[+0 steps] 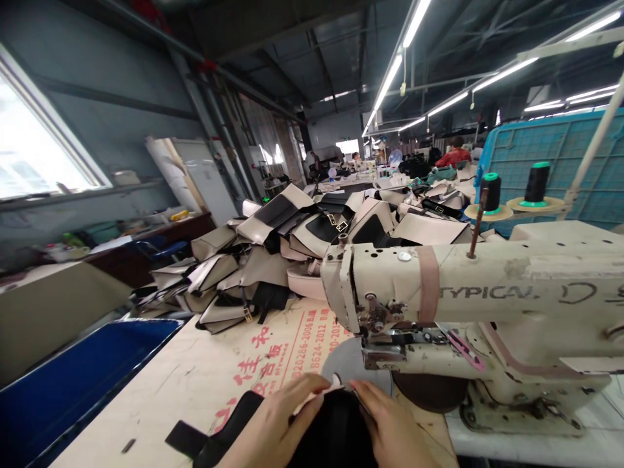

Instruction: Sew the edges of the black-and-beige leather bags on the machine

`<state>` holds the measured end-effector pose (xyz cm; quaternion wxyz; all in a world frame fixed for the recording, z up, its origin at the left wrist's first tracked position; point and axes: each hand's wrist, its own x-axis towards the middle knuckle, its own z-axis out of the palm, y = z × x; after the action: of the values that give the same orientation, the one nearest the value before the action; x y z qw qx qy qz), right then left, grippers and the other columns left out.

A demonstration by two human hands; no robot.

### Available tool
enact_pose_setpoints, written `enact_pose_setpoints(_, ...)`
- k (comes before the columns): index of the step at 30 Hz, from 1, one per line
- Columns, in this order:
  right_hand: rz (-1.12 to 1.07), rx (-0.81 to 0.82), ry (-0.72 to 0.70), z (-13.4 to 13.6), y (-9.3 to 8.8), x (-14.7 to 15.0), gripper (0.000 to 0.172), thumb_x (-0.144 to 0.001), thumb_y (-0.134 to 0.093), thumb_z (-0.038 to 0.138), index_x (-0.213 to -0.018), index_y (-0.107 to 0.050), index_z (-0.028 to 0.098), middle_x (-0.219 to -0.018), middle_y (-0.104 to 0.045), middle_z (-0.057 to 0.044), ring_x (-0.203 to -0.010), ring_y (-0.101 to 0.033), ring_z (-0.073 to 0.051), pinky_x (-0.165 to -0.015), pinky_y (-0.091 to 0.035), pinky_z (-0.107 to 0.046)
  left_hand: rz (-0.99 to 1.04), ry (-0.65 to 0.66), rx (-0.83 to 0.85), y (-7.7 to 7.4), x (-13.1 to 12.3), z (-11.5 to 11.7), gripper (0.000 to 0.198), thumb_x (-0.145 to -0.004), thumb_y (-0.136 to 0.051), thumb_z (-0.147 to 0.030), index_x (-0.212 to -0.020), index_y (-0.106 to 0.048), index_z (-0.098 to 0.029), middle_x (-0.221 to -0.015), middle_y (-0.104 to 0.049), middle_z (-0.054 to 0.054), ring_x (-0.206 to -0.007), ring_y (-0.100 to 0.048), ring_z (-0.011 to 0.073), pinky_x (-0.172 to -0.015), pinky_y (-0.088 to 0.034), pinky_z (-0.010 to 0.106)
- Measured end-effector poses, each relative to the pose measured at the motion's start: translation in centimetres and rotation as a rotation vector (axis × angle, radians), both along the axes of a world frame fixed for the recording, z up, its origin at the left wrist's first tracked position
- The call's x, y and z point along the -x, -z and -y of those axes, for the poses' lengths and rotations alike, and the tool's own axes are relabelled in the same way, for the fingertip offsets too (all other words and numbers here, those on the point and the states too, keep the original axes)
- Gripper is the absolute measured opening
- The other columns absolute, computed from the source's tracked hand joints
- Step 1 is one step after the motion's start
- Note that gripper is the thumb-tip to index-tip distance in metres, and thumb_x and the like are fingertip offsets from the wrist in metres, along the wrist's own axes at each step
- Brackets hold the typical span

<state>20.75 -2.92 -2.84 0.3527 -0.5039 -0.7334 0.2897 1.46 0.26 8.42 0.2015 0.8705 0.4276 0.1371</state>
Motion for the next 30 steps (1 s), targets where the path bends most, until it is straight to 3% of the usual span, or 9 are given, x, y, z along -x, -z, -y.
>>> enact_pose_setpoints(2,-0.056,-0.009,-0.073,-0.7,-0.1,-0.7,0.041,-0.085,-0.036,0.015,-0.125,-0.045,0.021,-0.125,-0.048,-0.005,-0.115,-0.044,-0.017,-0.1,-0.035,-0.035,-0.092,0.02,0.015,0.5,0.6,1.3,0.031,-0.086,-0.04,-0.028,-0.116,-0.049,-0.028,-0.106,-0.058,0.002,-0.097,-0.056,0.0158,-0.083,-0.043,0.024)
enact_pose_setpoints(5,-0.013,-0.056,-0.141,-1.9,-1.3,-1.7,0.036,-0.087,-0.039,0.019,-0.121,-0.049,0.022,-0.123,-0.05,-0.005,-0.115,-0.044,-0.019,-0.099,-0.035,-0.036,-0.176,-0.038,0.002,2.2,0.6,1.1,0.035,-0.087,-0.032,-0.021,-0.118,-0.05,-0.025,-0.095,-0.06,0.005,-0.083,-0.06,0.0149,-0.072,-0.046,0.022)
enact_pose_setpoints(8,0.061,-0.167,-0.057,-2.3,-2.2,-2.5,0.03,-0.087,-0.044,0.022,-0.116,-0.053,0.022,-0.118,-0.052,-0.006,-0.111,-0.046,-0.019,-0.096,-0.038,-0.036,-0.136,-0.058,-0.032,3.3,-0.1,0.2,0.037,-0.088,-0.029,-0.018,-0.117,-0.051,-0.024,-0.09,-0.059,0.005,-0.077,-0.06,0.0137,-0.068,-0.046,0.021)
enact_pose_setpoints(14,0.073,-0.322,0.063,-1.6,-1.5,-2.3,0.024,-0.088,-0.043,0.021,-0.109,-0.055,0.02,-0.106,-0.058,-0.006,-0.1,-0.052,-0.017,-0.089,-0.044,-0.032,0.109,0.028,-0.001,2.9,-1.6,-1.0,0.027,-0.088,-0.036,-0.026,-0.101,-0.06,-0.023,-0.098,-0.059,0.003,-0.092,-0.054,0.0148,-0.082,-0.043,0.025)
enact_pose_setpoints(19,0.095,-0.261,0.025,-1.8,-1.6,-1.7,0.018,-0.089,-0.041,0.019,-0.098,-0.056,0.017,-0.095,-0.06,-0.005,-0.091,-0.054,-0.018,-0.085,-0.043,-0.033,0.171,-0.025,0.046,3.8,-2.9,-1.7,0.027,-0.088,-0.038,-0.028,-0.07,-0.054,-0.018,-0.075,-0.057,0.0,-0.073,-0.054,0.0114,-0.068,-0.044,0.022)
enact_pose_setpoints(23,0.041,-0.143,0.024,-1.8,-1.6,-1.8,0.016,-0.089,-0.042,0.02,-0.092,-0.057,0.017,-0.087,-0.06,-0.004,-0.084,-0.055,-0.017,-0.078,-0.044,-0.03,0.238,-0.162,-0.009,5.2,-3.4,-1.7,0.009,-0.084,-0.047,-0.026,-0.087,-0.051,-0.019,-0.075,-0.057,-0.002,-0.07,-0.055,0.0107,-0.067,-0.045,0.021)
enact_pose_setpoints(30,0.022,-0.107,0.056,-1.8,-1.1,-2.0,0.02,-0.09,-0.041,0.025,-0.089,-0.06,0.017,-0.087,-0.06,-0.005,-0.084,-0.055,-0.018,-0.078,-0.044,-0.03,0.115,0.161,-0.155,6.0,-2.5,-2.1,0.031,-0.088,-0.038,-0.017,-0.114,-0.052,-0.024,-0.093,-0.061,0.003,-0.083,-0.056,0.0133,-0.076,-0.048,0.025)
